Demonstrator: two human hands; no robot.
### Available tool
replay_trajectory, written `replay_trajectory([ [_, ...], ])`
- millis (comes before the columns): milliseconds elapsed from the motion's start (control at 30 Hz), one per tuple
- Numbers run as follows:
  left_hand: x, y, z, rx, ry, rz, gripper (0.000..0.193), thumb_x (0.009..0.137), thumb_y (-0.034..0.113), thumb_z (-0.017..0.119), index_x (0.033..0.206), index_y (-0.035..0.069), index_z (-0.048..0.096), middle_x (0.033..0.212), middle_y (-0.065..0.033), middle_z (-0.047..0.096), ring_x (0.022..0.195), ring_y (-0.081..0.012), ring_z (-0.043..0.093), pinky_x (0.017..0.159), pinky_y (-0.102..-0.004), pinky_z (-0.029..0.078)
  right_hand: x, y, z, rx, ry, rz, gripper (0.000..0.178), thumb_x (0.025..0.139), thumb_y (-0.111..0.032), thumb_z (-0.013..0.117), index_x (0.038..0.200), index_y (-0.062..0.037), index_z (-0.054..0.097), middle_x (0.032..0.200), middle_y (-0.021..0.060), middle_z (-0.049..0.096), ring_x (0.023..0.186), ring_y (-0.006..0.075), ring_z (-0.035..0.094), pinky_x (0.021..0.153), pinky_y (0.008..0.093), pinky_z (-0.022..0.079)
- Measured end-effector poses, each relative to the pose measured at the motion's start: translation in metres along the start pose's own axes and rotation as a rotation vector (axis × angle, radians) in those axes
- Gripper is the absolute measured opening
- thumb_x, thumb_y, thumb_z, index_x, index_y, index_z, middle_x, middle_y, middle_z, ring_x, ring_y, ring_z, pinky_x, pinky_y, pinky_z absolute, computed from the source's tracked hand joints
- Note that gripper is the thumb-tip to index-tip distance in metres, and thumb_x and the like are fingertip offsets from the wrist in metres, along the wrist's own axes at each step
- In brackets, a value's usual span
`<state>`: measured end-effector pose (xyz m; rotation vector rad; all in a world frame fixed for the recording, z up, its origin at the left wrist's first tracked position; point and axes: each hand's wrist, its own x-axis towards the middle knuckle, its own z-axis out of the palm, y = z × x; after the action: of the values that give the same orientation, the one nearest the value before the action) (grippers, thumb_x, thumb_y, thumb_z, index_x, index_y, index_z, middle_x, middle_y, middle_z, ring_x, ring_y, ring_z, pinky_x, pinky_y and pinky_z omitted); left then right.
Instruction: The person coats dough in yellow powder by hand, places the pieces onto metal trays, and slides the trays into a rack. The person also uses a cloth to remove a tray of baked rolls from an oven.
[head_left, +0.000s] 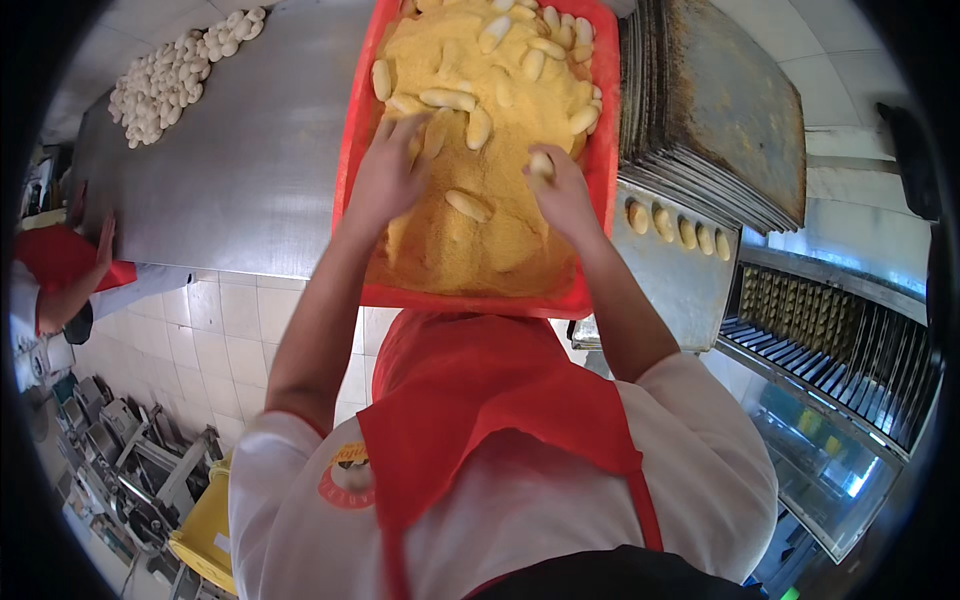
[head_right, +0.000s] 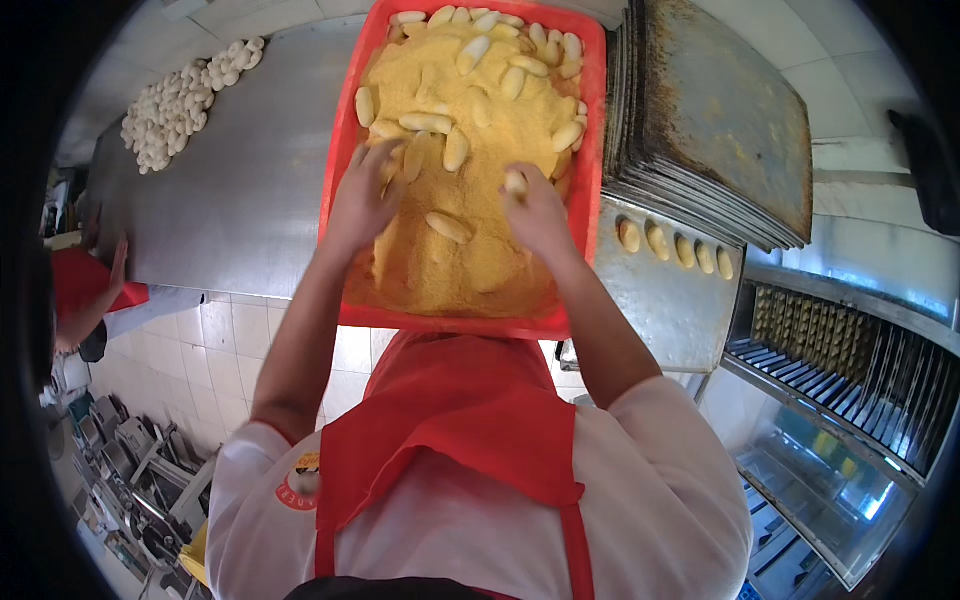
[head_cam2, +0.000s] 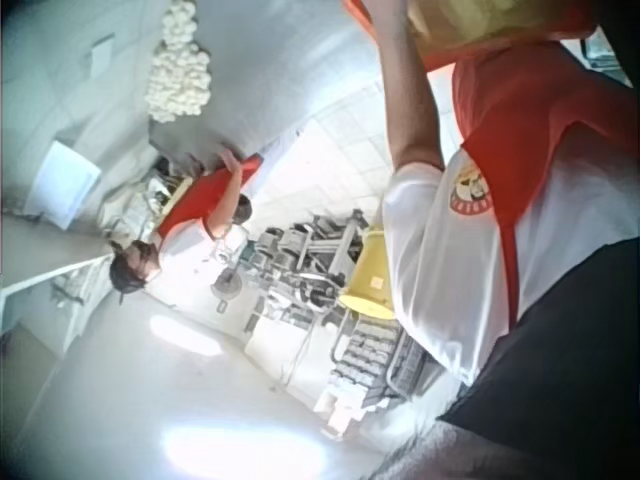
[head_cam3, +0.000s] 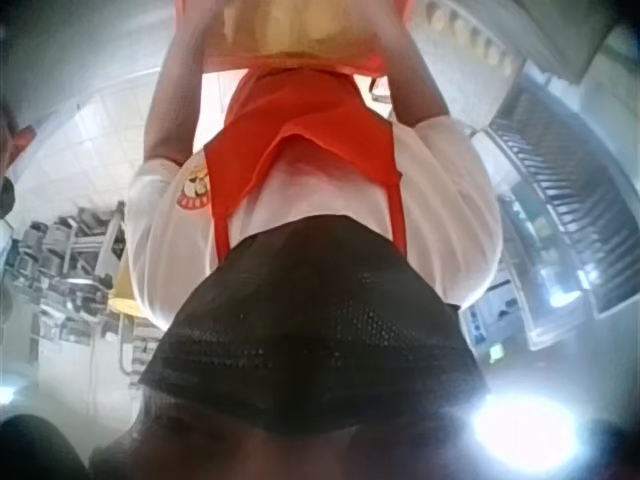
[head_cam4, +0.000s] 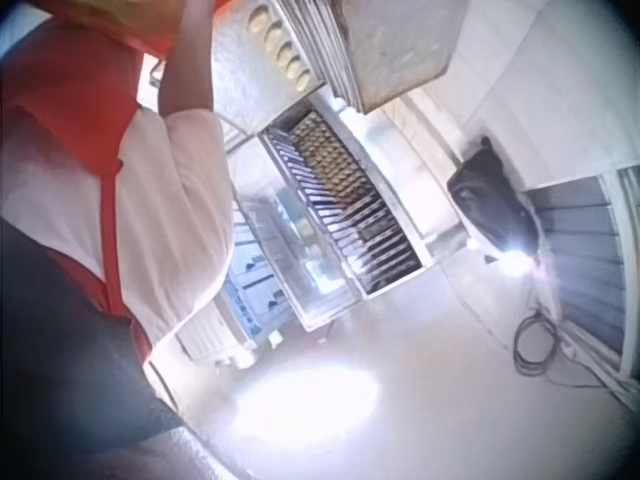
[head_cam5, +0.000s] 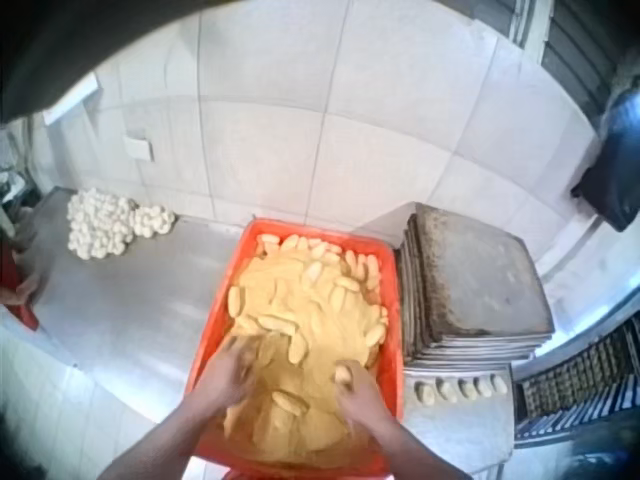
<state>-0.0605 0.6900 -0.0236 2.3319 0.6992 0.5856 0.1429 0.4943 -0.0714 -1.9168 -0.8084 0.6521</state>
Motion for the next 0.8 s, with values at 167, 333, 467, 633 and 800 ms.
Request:
replay_trajectory([
  [167,0.069,0.003,0.021,0.377,-0.331,-0.192,0.05,0.085,0.014,0.074,0.131,0.003,0.058,0.123,-0.0234,0.063,0.102,-0.0423,0.068,0.086,-0.049,0.056,0.064,-0.074,0.041,-0.462,-0.077,0.049,0.042,0.081,-0.036,0.079,0.101,-0.0009,0.067,0.103,0.0225,0.071,0.095,0.0377,0.07,0.083,0.0444,0.054],
  [333,-0.002,-0.019,0.002,-0.075,-0.277,-0.255,0.041,0.091,0.021,0.076,0.123,0.001,0.058,0.117,-0.0179,0.067,0.101,-0.0327,0.071,0.087,-0.0414,0.059,0.013,-0.057,0.012,-0.228,-0.172,0.028,0.042,0.078,-0.029,0.079,0.106,0.0003,0.065,0.108,0.0217,0.071,0.099,0.0399,0.069,0.084,0.0444,0.055],
  [467,-0.061,-0.028,0.011,-1.477,0.155,-0.746,0.026,0.101,0.019,0.068,0.119,0.002,0.057,0.111,-0.012,0.067,0.097,-0.0228,0.07,0.087,-0.0343,0.06,-0.024,-0.033,0.034,-0.345,-0.286,-0.051,0.044,0.076,-0.033,0.079,0.107,-0.0035,0.068,0.112,0.0207,0.071,0.101,0.0391,0.07,0.083,0.0433,0.056],
  [633,-0.061,0.005,0.001,-1.219,0.062,-0.673,0.027,0.1,0.02,0.07,0.118,0.002,0.061,0.108,-0.0127,0.067,0.09,-0.0212,0.071,0.078,-0.0303,0.06,-0.032,-0.043,0.029,-0.247,-0.334,0.191,0.04,0.081,-0.043,0.077,0.096,-0.0051,0.074,0.09,0.0181,0.074,0.079,0.0335,0.071,0.072,0.0402,0.055],
  [800,-0.06,0.028,0.011,-0.246,-0.31,-0.28,0.045,0.085,0.032,0.084,0.105,-0.002,0.064,0.087,-0.0126,0.072,0.084,-0.0228,0.072,0.07,-0.0369,0.057,-0.059,0.023,-0.025,0.0,-0.369,0.428,0.042,0.083,-0.044,0.077,0.091,-0.0031,0.074,0.083,0.0156,0.074,0.073,0.0269,0.072,0.066,0.0373,0.055],
])
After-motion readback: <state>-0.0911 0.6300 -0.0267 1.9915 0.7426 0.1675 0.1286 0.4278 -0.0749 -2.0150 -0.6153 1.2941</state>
